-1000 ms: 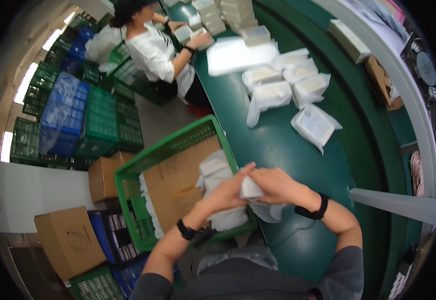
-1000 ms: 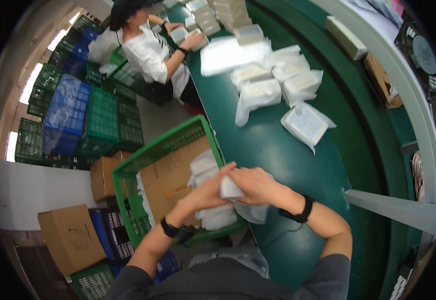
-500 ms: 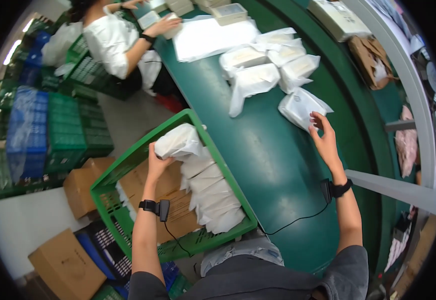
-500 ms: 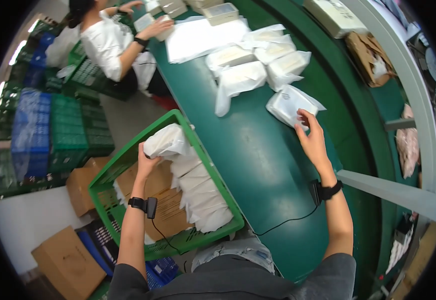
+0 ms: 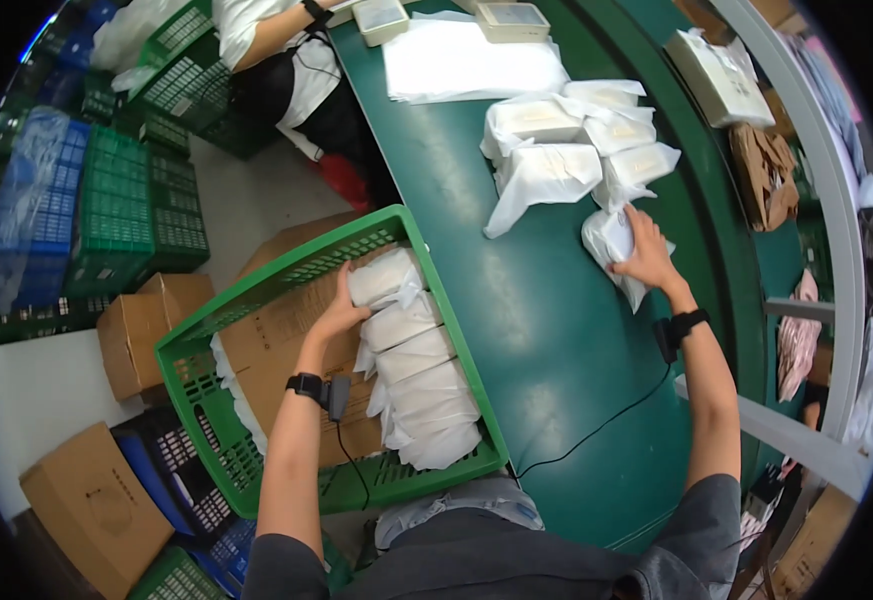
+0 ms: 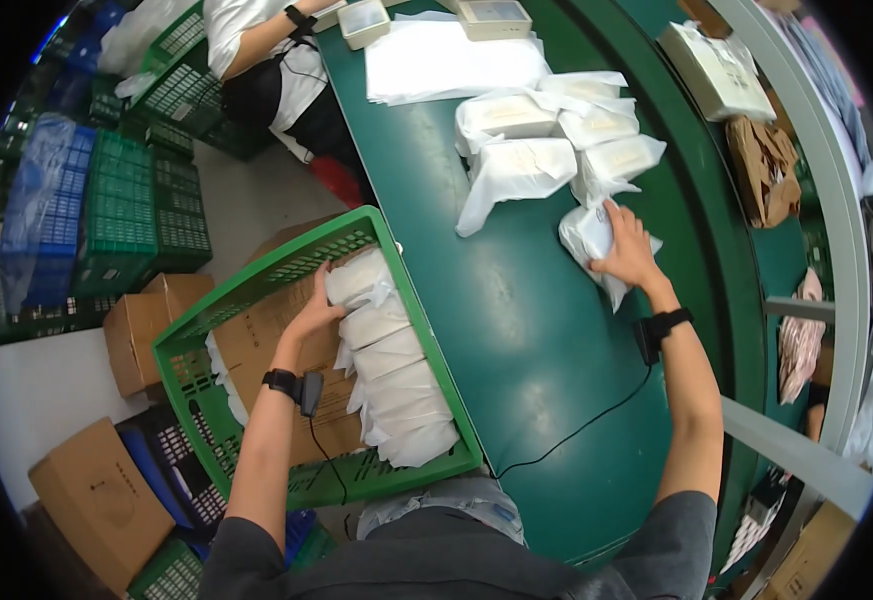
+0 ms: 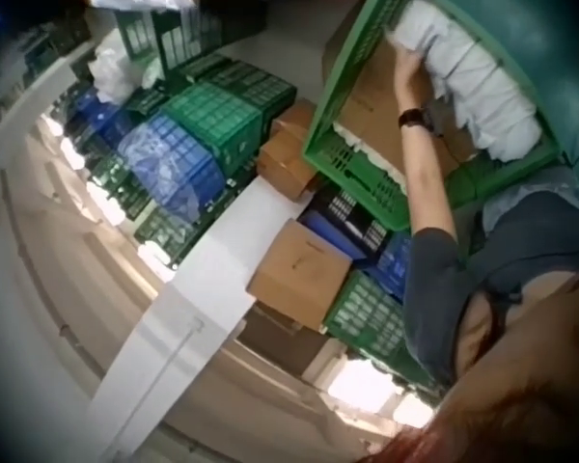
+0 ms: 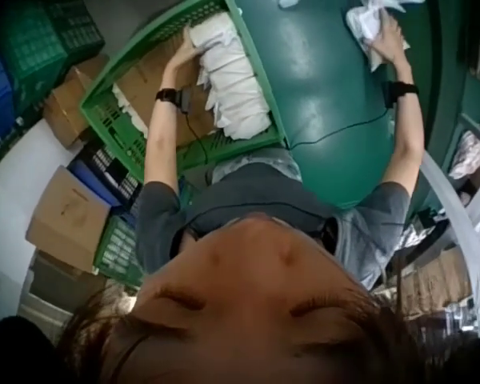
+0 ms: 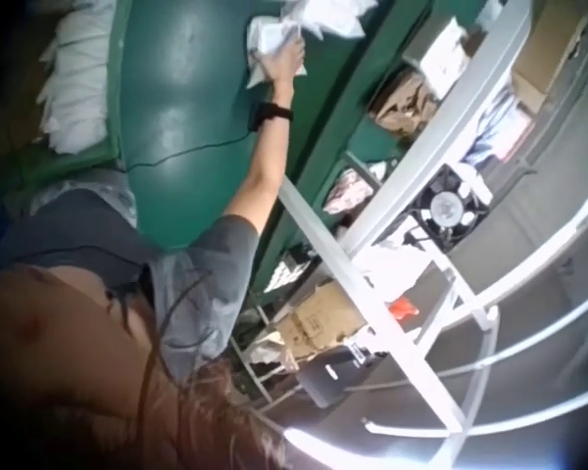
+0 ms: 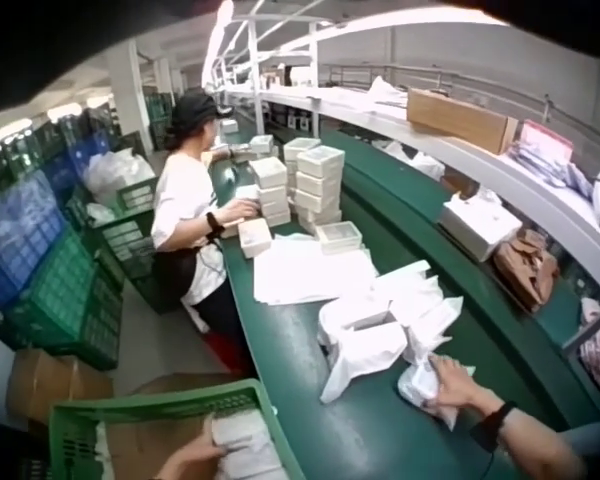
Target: The person picks up wrapped items from a table and places them into a green basket, then places a cardboard sheet over the items and adds more wrapped items on top.
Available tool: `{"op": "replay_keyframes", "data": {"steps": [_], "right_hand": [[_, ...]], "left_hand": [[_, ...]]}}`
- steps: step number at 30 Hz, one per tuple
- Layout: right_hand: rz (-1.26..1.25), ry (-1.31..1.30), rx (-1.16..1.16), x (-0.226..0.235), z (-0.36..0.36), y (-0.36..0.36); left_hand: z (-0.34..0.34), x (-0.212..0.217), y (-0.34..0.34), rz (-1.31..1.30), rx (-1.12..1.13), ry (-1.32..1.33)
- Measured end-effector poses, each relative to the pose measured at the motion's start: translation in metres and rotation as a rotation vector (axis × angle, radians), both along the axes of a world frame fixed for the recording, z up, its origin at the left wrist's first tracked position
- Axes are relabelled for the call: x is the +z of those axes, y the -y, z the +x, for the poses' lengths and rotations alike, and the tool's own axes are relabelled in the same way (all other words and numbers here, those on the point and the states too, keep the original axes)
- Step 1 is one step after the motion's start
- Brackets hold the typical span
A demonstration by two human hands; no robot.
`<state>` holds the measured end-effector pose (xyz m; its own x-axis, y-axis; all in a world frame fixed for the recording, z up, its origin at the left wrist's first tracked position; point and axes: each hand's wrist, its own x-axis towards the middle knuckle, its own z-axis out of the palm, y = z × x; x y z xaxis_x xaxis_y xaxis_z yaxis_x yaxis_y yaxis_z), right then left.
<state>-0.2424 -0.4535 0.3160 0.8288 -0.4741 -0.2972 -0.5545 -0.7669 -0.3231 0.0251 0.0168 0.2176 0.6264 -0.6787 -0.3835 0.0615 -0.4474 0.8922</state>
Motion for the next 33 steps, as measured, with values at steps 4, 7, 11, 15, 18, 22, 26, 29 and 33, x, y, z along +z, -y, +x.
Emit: {"op": "replay_keyframes", "data": {"steps": [4,7,11,15,18,22,26,29,33], "right_hand": [[0.797,0.088,-0.063,0.025,0.007,-0.036],[1.427,-0.038,-0.123,0.048,0.027,-0.081],[1.915,-0.383,-0.024,0.048,0.071,-0.149],[1.933,-0.621,-0.149,0.059,0.111,-0.220],[1.909,-0.539,-0.015,0.026,0.124,-0.246],[1.614,-0.304,0.361,0.039,0.117,-0.285],[1.224,-0.153,0.470,0.043,0.083,-0.312],[1.153,-0.107,0.323,0.042,0.070,-0.300],[1.273,0.019,-0.082,0.042,0.052,-0.266]], "left_hand": [[-0.036,0.050,0.019,0.002,0.079,0.685],[-0.068,0.104,0.039,-0.218,-0.002,0.477],[-0.098,0.155,0.042,-0.461,-0.172,0.053],[-0.101,0.149,0.008,-0.228,-0.031,-0.422],[-0.098,0.138,-0.032,-0.260,0.087,-0.374],[-0.116,0.121,-0.119,-0.184,0.220,-0.291],[-0.140,0.084,-0.199,-0.033,0.240,-0.297],[-0.153,0.043,-0.226,0.046,0.174,-0.289],[-0.159,0.010,-0.241,0.128,-0.026,-0.252]]}}
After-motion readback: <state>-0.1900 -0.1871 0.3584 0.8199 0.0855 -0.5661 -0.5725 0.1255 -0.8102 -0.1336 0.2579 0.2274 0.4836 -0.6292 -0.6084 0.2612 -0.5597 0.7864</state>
